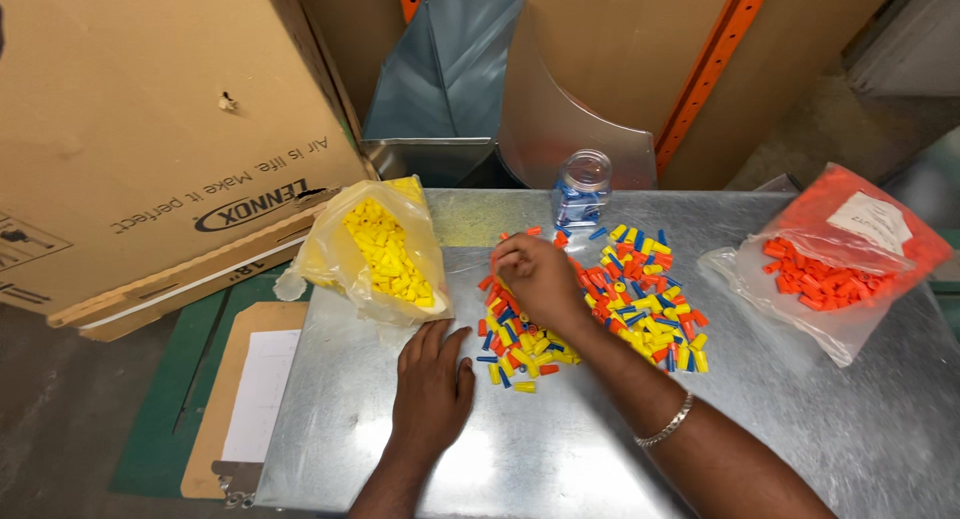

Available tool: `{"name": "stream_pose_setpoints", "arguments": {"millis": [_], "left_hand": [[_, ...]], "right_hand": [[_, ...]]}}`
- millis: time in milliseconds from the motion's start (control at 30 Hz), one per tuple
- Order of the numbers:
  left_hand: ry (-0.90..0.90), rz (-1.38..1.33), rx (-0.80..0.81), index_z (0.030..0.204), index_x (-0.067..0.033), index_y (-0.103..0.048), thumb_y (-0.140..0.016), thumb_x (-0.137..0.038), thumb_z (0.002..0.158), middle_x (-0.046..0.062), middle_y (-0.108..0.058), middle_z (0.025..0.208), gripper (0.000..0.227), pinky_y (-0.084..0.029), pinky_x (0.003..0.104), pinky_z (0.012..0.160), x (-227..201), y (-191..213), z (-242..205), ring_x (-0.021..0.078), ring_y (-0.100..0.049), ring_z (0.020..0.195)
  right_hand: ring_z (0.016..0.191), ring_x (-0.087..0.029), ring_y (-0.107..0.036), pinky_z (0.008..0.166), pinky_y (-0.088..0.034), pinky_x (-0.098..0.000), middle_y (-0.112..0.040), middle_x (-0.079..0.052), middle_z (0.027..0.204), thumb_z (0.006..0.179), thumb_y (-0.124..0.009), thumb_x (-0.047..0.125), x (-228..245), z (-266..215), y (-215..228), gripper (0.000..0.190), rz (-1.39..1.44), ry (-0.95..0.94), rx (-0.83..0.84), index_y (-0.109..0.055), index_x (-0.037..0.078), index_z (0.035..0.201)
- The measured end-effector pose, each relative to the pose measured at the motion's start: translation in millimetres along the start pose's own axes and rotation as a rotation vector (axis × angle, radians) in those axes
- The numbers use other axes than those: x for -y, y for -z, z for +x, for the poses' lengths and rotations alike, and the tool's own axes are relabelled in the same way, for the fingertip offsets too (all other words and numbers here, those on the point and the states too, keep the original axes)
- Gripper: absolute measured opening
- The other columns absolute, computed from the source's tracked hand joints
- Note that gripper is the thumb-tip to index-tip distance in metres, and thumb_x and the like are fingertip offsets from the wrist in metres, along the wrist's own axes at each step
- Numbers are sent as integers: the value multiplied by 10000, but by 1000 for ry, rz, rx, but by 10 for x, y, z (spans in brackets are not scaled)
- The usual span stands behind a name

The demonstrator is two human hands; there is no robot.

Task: The person sorts a mixed pile of small plastic pieces by color on a metal table. They pick up individual pieces and place them into separate clear plastic bags labeled for yellow and orange items. A small jar is also used to collect blue pieces.

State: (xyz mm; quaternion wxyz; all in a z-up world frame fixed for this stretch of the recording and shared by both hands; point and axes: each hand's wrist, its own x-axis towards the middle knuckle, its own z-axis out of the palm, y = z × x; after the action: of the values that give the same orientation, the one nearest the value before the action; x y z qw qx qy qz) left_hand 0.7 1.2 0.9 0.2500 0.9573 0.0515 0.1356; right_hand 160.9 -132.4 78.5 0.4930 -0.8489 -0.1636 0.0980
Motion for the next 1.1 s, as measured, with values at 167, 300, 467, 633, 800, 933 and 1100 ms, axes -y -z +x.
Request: {"name": "stream_pose_setpoints", "arguments": {"millis": [167,300,467,633,800,933,1100], "left_hand": [[23,4,23,1379,-127,-564,-501,-217,947,117,-500,1482,446,-301,519,1138,-13,8,3,331,-386,1410],[38,11,29,1380,-141,-563,-505,-221,940,113,-496,1488,451,-294,511,1144,-9,-3,7,323,-384,1414],[25,16,17,1373,-139,-562,-505,-214,950,104,-504,1481,434,-311,508,1132,-1,-12,2,317,-389,1412],[41,19,19,1379,-145,-563,-506,-219,950,97,-499,1484,439,-305,500,1140,1,-20,3,309,-384,1413],[34,12,8,1375,-144,-570,-495,-231,954,99,-510,1480,436,-305,500,1140,6,-27,-3,313,-390,1411],[44,26,10,1371,-151,-574,-508,-226,945,94,-508,1479,438,-317,493,1131,-1,-29,0,303,-393,1411],[24,22,4,1368,-141,-571,-508,-215,945,99,-508,1476,434,-315,496,1129,10,-35,-1,313,-393,1407]], "right_hand": [[899,-175,-705,700,-551,-344,-767,-32,1021,967,-625,207,-187,111,490,186,-168,-73,-73,-760,150,1081],[1021,-229,-701,814,-574,-397,-757,-51,1162,953,-636,166,-353,150,531,203,-352,-7,33,-791,138,1082],[1048,-237,-678,835,-567,-391,-731,-63,1188,940,-677,208,-424,145,311,265,-512,60,137,-747,145,1187],[949,-211,-712,794,-585,-360,-762,-69,1092,943,-686,171,-345,121,352,170,-429,54,59,-788,116,1067],[565,-85,-515,531,-441,-293,-729,18,878,977,-665,134,-160,212,750,98,-56,1,-261,-746,185,957],[790,-101,-675,737,-590,-306,-752,-5,916,943,-680,37,-156,523,1028,114,63,71,-443,-723,140,923],[799,-99,-711,730,-592,-302,-778,-7,945,917,-692,73,-109,511,1061,237,-87,144,-391,-751,97,1145]]}}
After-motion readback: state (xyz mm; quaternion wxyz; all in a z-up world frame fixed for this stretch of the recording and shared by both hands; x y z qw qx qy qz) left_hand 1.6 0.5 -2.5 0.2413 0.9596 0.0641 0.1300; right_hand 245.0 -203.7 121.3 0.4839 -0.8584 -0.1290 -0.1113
